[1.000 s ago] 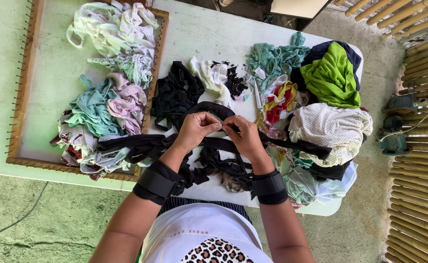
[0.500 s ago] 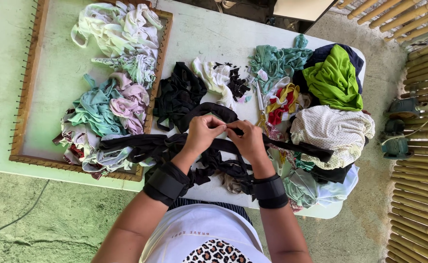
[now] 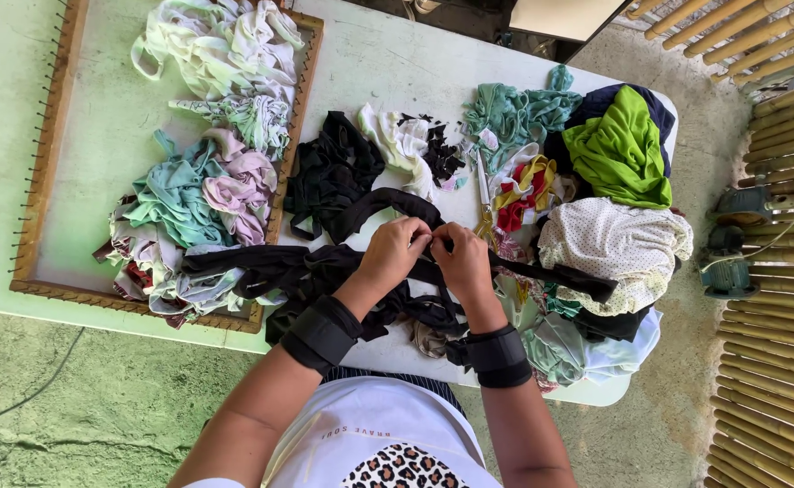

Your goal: The person prepares fabric strips for rug weaving by cutting fabric with scissors, then straightening and aligning the strips by hand. The person also pulls threads from the fabric and cuts them with scissors.

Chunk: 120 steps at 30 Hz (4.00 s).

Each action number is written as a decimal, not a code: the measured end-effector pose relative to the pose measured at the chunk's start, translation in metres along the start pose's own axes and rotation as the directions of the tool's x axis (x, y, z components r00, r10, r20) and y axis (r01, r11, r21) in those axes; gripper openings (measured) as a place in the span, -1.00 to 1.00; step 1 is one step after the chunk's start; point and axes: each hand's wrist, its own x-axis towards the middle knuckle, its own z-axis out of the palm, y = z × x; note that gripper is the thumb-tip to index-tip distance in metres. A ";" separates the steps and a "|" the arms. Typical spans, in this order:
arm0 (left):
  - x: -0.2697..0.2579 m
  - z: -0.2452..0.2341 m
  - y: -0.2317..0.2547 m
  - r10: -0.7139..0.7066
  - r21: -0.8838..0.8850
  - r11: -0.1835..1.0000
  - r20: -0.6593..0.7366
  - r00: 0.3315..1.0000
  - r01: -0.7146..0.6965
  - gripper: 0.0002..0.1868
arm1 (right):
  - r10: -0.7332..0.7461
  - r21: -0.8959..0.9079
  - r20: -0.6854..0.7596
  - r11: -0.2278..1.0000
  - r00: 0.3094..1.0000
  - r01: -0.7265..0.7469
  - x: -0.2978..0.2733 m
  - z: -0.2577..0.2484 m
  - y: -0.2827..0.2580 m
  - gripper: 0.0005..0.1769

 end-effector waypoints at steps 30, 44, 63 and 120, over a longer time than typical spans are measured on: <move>0.008 0.009 -0.063 -0.318 -0.588 0.648 0.367 0.874 0.483 -0.85 | -0.380 0.019 -0.218 0.919 0.899 0.393 0.002 0.001 -0.010 -0.80; 0.013 -0.007 -0.025 -0.140 -0.222 0.959 0.164 0.977 0.174 -0.87 | -0.146 0.607 0.015 0.787 0.989 0.107 0.003 0.027 0.039 -0.77; -0.019 -0.038 -0.035 -0.082 -0.089 0.985 0.502 0.861 0.146 -0.65 | -0.130 0.415 0.624 0.891 0.770 -0.186 -0.007 -0.001 0.017 -0.71; 0.014 -0.090 -0.079 -0.352 -0.190 0.915 0.057 0.934 0.356 -0.80 | -0.009 -0.287 0.036 0.958 0.999 0.019 -0.005 0.050 0.134 -0.40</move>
